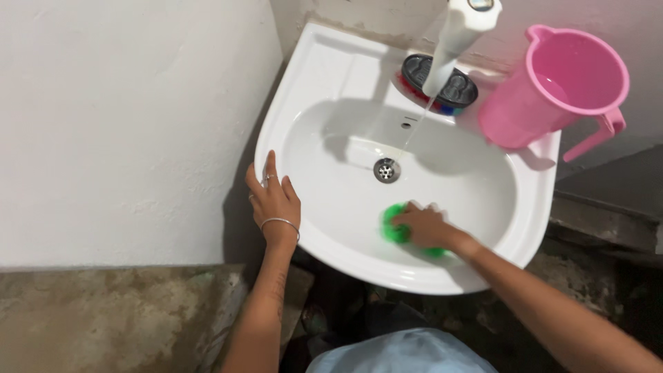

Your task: The person cleans the underside and interior of a bathroom sink using a green scouring pad and water from a pink mug.

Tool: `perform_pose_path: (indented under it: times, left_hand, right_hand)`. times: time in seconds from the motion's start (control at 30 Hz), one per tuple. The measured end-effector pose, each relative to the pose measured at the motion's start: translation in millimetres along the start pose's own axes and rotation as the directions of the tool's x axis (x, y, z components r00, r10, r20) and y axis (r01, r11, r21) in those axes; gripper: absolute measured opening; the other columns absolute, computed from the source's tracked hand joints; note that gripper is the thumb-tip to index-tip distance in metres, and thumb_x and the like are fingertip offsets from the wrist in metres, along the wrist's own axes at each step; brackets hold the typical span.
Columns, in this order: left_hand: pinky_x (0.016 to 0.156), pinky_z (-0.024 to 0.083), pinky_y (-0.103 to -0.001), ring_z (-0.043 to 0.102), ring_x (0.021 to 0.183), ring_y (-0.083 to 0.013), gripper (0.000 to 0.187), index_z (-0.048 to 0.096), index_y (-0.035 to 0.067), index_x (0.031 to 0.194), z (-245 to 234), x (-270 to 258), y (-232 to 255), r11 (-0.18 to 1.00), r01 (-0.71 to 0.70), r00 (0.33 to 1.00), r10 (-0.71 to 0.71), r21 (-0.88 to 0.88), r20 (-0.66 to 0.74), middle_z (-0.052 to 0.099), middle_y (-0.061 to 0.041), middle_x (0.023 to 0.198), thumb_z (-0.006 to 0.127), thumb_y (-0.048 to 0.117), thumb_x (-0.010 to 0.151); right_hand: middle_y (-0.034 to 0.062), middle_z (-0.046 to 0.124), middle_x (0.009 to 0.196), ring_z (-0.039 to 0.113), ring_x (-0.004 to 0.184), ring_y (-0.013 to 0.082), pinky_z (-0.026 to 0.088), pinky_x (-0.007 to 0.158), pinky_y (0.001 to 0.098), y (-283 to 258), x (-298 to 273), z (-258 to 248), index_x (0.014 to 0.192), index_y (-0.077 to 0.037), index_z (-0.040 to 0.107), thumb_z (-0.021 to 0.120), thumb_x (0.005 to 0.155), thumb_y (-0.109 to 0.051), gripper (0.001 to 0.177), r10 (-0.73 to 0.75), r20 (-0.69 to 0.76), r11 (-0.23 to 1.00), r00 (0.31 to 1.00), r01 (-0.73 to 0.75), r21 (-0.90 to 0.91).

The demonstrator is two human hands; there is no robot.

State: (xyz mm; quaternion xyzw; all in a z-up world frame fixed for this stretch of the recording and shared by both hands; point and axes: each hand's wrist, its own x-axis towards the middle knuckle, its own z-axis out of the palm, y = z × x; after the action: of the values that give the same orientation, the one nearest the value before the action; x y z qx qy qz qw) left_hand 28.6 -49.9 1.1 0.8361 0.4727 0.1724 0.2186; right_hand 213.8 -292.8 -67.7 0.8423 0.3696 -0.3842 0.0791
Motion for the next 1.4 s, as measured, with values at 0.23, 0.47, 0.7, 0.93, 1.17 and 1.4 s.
perform_pose_path:
  times: [0.23,0.47,0.7,0.93,1.17,1.4]
  left_hand:
    - [0.085,0.06,-0.046,0.062,0.111,-0.0379,0.055,0.038,0.028,0.154,-2.2,2.8,6.1,0.998,0.059,0.998,-0.059,0.001,0.022,0.03,-0.011,0.154,0.053,0.024,0.101]
    - [0.086,0.059,-0.048,0.063,0.111,-0.0376,0.055,0.041,0.028,0.153,1.1,2.2,1.9,1.0,0.026,0.999,-0.026,-0.011,-0.03,0.033,-0.011,0.152,0.056,0.024,0.1]
    - [0.089,0.058,-0.048,0.062,0.113,-0.0368,0.048,0.041,0.03,0.153,0.4,-1.6,1.5,0.997,0.054,0.998,-0.055,-0.049,-0.009,0.033,-0.01,0.153,0.049,0.023,0.106]
    - [0.088,0.061,-0.044,0.064,0.111,-0.0332,0.049,0.039,0.031,0.153,-6.0,4.7,6.0,0.992,0.123,0.991,-0.121,-0.033,0.057,0.034,-0.008,0.152,0.04,0.019,0.106]
    - [0.086,0.06,-0.046,0.065,0.11,-0.0338,0.047,0.042,0.032,0.151,-10.5,4.3,9.8,0.993,0.111,0.994,-0.111,-0.031,0.019,0.037,-0.008,0.149,0.043,0.019,0.106]
    - [0.087,0.06,-0.046,0.064,0.111,-0.0343,0.047,0.041,0.03,0.152,-4.1,3.3,3.6,0.996,0.084,0.996,-0.084,-0.006,-0.008,0.037,-0.009,0.149,0.043,0.019,0.106]
  right_hand:
    - [0.0183,0.051,0.123,0.053,0.117,0.0361,0.045,0.104,0.044,-131.0,154.1,-33.0,0.13,-0.013,0.06,0.067,0.078,0.005,0.056,-0.489,-0.62,0.656,0.613,0.727,0.202]
    - [0.0109,0.062,0.122,0.058,0.117,0.0308,0.049,0.103,0.0422,-136.1,111.7,-26.2,0.12,-0.012,0.063,0.068,0.074,0.007,0.049,-0.529,-0.712,0.515,0.462,0.841,0.163]
    - [0.0102,0.06,0.118,0.057,0.11,0.0307,0.04,0.101,0.0504,-172.7,55.3,-73.4,0.127,-0.011,0.059,0.073,0.089,-0.004,0.041,-0.444,-0.73,0.591,0.52,0.782,0.198]
    - [0.0215,0.048,0.133,0.049,0.114,0.0402,0.044,0.101,0.0493,-182.0,92.4,-127.4,0.14,-0.012,0.056,0.058,0.091,0.009,0.054,-0.145,-0.937,0.818,0.318,0.571,0.067]
    - [0.0272,0.043,0.137,0.044,0.126,0.0463,0.042,0.107,0.0518,-194.4,77.2,-94.0,0.143,-0.009,0.052,0.054,0.079,0.014,0.068,-0.372,-0.902,0.775,0.221,0.609,-0.171]
    - [0.036,0.04,0.14,0.052,0.118,0.0481,0.043,0.104,0.0534,-142.6,128.1,-83.4,0.155,-0.002,0.033,0.053,0.093,0.011,0.066,0.001,-0.893,0.843,0.45,0.48,0.243]
